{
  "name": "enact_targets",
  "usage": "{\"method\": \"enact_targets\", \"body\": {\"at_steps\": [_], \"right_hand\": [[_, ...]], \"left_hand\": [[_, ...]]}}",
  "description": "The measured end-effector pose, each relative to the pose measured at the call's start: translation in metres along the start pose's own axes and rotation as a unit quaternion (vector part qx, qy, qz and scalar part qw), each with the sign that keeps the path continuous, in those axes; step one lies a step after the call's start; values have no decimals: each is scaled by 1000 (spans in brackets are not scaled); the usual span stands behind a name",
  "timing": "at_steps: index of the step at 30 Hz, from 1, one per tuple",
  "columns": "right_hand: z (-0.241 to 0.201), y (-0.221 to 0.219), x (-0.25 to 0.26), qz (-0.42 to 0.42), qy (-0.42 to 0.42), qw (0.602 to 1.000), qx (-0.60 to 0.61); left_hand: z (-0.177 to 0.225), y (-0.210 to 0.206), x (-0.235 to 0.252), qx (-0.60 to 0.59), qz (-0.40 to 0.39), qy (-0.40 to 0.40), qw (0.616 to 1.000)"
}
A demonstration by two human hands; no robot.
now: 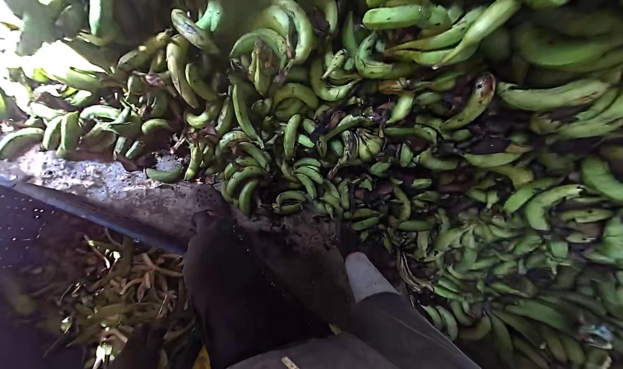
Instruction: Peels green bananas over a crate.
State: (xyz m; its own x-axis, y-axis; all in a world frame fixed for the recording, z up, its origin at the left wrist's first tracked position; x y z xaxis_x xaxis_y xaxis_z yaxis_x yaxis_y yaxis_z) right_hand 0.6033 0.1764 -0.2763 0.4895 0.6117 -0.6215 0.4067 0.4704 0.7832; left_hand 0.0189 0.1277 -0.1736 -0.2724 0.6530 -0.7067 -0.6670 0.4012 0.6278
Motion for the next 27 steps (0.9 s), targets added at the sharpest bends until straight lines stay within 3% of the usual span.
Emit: {"method": "enact_targets", "body": {"at_steps": [4,6,11,13,15,19,23,27], "right_hand": [[-22,13,27,-17,-84,995,45],[-25,13,38,-35,-83,995,33],[-35,30,40,-39,6,998,-52],[-38,47,35,-24,41,999,-17],[-42,64,23,-21,70,992,100],[-72,95,-7,-80,145,886,434],[-139,145,-61,-113,299,793,518],[-231,180,-131,-184,453,718,496]], "left_hand": [[2,-2,2,0,-5,7,1000],[0,1,4,-4,2,14,1000],[14,11,-5,-27,18,11,999],[10,11,-5,-60,26,4,998],[5,11,-4,-100,33,8,994],[13,22,-10,-214,55,15,975],[28,32,-19,-348,72,-1,935],[61,57,-27,-473,69,-62,876]]}}
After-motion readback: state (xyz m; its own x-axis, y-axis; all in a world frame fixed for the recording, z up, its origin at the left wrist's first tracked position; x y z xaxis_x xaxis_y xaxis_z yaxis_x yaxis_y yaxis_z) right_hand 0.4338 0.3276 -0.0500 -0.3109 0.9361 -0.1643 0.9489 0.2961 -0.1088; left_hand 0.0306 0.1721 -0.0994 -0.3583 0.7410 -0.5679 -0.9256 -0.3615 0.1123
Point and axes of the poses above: each hand's wrist, its own x-axis towards the middle knuckle, its own y-axis out of the back of the hand, z = x × y, the point moved 9 cm from there along x, towards the middle knuckle, and after that the axes turned 12 degrees about -x, right-handed, at the moved point
